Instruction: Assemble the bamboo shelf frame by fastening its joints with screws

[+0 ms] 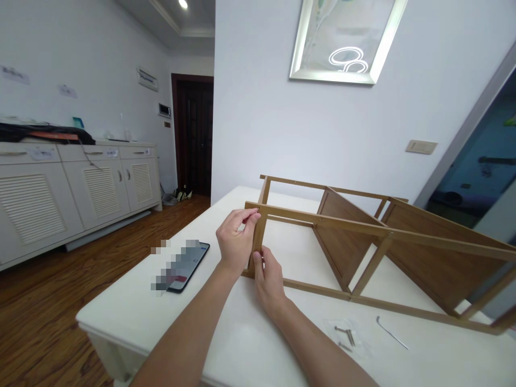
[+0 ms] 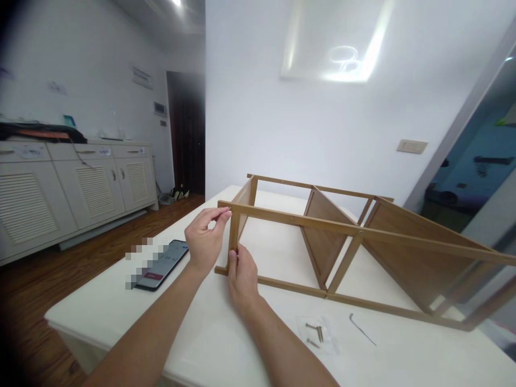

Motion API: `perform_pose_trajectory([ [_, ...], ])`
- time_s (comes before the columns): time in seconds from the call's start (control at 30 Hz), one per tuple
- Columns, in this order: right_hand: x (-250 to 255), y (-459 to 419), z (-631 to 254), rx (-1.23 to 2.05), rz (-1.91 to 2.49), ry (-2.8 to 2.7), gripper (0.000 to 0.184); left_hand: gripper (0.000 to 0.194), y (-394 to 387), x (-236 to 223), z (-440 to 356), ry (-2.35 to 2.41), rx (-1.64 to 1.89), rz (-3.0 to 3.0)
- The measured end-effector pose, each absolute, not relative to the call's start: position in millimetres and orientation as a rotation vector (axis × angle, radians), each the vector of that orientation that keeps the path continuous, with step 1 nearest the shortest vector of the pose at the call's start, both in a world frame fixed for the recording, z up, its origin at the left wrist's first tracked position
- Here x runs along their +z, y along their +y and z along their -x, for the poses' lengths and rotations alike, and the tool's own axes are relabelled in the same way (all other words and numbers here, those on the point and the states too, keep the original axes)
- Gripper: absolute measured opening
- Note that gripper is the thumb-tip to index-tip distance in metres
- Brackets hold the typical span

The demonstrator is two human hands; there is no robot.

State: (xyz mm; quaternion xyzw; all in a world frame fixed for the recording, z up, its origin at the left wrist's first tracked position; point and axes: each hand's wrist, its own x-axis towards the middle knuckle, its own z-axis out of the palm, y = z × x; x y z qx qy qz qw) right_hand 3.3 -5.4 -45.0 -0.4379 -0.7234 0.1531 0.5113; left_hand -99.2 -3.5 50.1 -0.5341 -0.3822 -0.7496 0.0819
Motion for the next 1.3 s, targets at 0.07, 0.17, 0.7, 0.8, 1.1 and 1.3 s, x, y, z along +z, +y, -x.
perform_pose_trajectory([
  [0.07, -45.2, -4.9, -3.4, 0.367, 1.059, -1.747, 0.03, 0.013, -2.7, 50.7, 98.6, -1.152, -2.257, 1.584],
  [0.17, -45.6, -4.2, -3.4, 0.368, 1.058, -1.744, 0.03, 0.011, -1.7, 51.2, 97.7, -1.194, -2.295, 1.581],
  [0.7, -44.0, -5.3, -5.9, 0.432, 1.027, -1.71, 0.031, 0.011, 2.5, 59.6, 94.9, -1.236, -2.201, 1.615],
  [0.8, -44.6, -5.1, -5.9, 0.427, 1.001, -1.696, 0.029, 0.012, 2.6, 56.2, 92.7, -1.221, -2.198, 1.584],
  [1.1, -54.6, -1.1, -3.7, 0.502, 0.98, -1.683, 0.032, 0.036, 10.3, 47.6, 101.0, -1.214, -2.272, 1.504],
  [1.3, -54.5, -0.7, -4.6, 0.483, 0.948, -1.683, 0.034, 0.044, 19.6, 39.1, 96.6, -1.267, -2.68, 1.681],
])
